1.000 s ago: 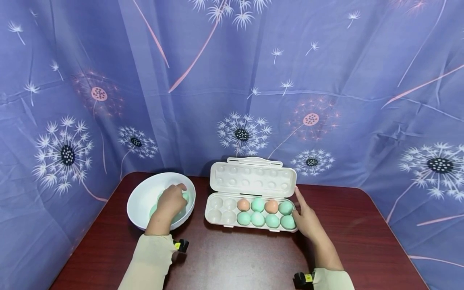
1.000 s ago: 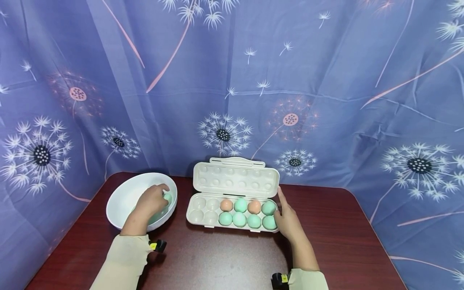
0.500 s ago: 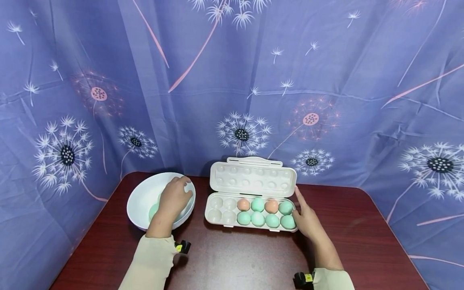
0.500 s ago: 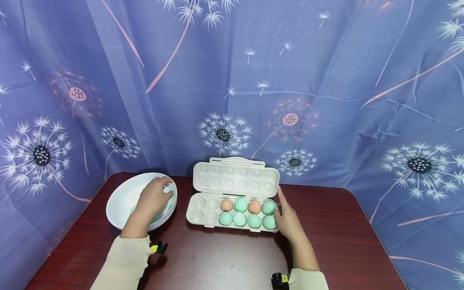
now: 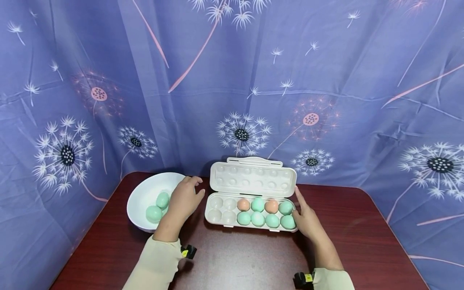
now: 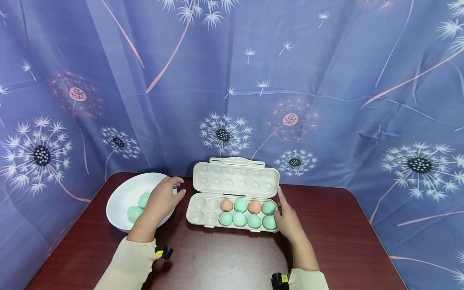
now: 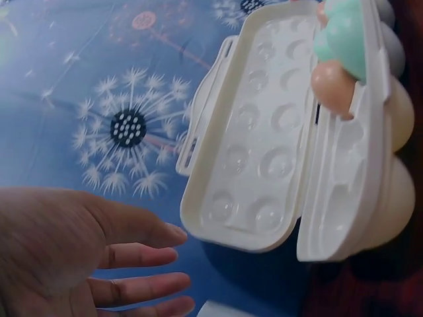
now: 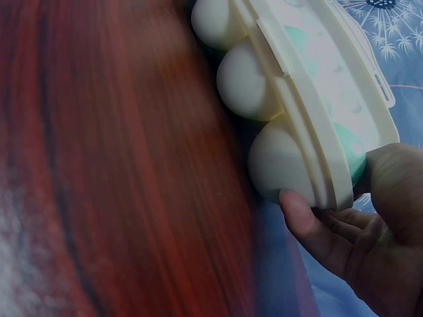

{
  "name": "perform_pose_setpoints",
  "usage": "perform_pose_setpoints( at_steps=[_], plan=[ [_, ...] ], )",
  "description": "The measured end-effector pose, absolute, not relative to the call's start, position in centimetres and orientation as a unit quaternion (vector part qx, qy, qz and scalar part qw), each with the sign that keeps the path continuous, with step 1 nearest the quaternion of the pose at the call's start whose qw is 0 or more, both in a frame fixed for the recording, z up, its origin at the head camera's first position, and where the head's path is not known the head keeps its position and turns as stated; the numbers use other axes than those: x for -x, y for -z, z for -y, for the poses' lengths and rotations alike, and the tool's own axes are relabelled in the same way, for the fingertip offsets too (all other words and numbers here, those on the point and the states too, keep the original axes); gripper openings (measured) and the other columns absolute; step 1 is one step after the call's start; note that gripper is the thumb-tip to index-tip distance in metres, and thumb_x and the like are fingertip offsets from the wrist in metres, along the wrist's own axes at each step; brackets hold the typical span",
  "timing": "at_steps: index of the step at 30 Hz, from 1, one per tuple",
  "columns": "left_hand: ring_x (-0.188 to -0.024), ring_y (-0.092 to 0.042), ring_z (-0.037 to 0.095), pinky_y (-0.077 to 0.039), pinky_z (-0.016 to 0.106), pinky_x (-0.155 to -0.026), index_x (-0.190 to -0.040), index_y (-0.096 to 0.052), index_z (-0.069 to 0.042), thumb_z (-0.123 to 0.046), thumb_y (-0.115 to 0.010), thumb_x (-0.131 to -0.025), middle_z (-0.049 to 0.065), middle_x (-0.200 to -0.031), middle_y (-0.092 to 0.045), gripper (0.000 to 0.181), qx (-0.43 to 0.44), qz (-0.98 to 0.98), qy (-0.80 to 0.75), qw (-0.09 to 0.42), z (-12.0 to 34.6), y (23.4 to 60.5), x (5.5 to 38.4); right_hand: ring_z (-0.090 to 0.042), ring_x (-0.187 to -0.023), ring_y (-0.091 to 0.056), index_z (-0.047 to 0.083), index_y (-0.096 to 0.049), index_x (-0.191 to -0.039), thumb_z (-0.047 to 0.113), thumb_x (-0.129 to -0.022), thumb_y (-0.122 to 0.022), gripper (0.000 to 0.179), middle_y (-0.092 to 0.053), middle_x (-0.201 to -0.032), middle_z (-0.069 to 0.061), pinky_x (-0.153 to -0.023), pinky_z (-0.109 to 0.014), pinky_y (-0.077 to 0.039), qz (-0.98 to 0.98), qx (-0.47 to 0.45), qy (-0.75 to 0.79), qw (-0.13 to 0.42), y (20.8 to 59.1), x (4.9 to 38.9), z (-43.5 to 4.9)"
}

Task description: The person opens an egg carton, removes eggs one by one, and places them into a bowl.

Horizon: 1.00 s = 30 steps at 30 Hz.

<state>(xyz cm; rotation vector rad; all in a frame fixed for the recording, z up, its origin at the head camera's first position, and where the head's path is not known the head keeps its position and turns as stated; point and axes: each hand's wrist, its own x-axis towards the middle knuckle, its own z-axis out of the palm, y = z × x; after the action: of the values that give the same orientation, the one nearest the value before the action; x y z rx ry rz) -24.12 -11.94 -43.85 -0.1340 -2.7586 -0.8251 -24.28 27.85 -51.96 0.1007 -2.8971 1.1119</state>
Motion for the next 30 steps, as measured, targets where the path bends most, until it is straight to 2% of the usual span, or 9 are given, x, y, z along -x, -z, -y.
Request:
perform_pose_setpoints(
  at_steps=[13,30],
  plan=[
    [-0.106,-0.067,0.032,-0.056,0.046,-0.088,-0.118,-0.071,-0.008,-0.018,-0.076,-0.088,0.013,-0.116,-0.068,0.033,0.094,0.948,0.274,0.130,9.3,44.5,23.4,-0.031,-0.103,-0.063,0.031,-0.006,-0.164,0.003,-0.096,-0.050,0.086,-0.064,-0.128,-0.023,-0.088,-0.045,-0.050,0.933,-0.028,-0.359,0.015,51.7,24.2,-27.8],
    [-0.109,-0.066,0.026,-0.056,0.042,-0.087,-0.118,-0.071,-0.013,-0.027,-0.076,-0.089,0.005,-0.113,-0.067,0.032,0.168,0.949,0.249,0.091,5.4,46.8,22.4,-0.029,-0.097,-0.063,0.031,-0.007,-0.164,0.005,-0.095,-0.051,0.085,-0.065,-0.126,-0.022,-0.083,-0.039,-0.050,0.931,-0.029,-0.363,0.019,51.8,24.1,-27.7]
  ],
)
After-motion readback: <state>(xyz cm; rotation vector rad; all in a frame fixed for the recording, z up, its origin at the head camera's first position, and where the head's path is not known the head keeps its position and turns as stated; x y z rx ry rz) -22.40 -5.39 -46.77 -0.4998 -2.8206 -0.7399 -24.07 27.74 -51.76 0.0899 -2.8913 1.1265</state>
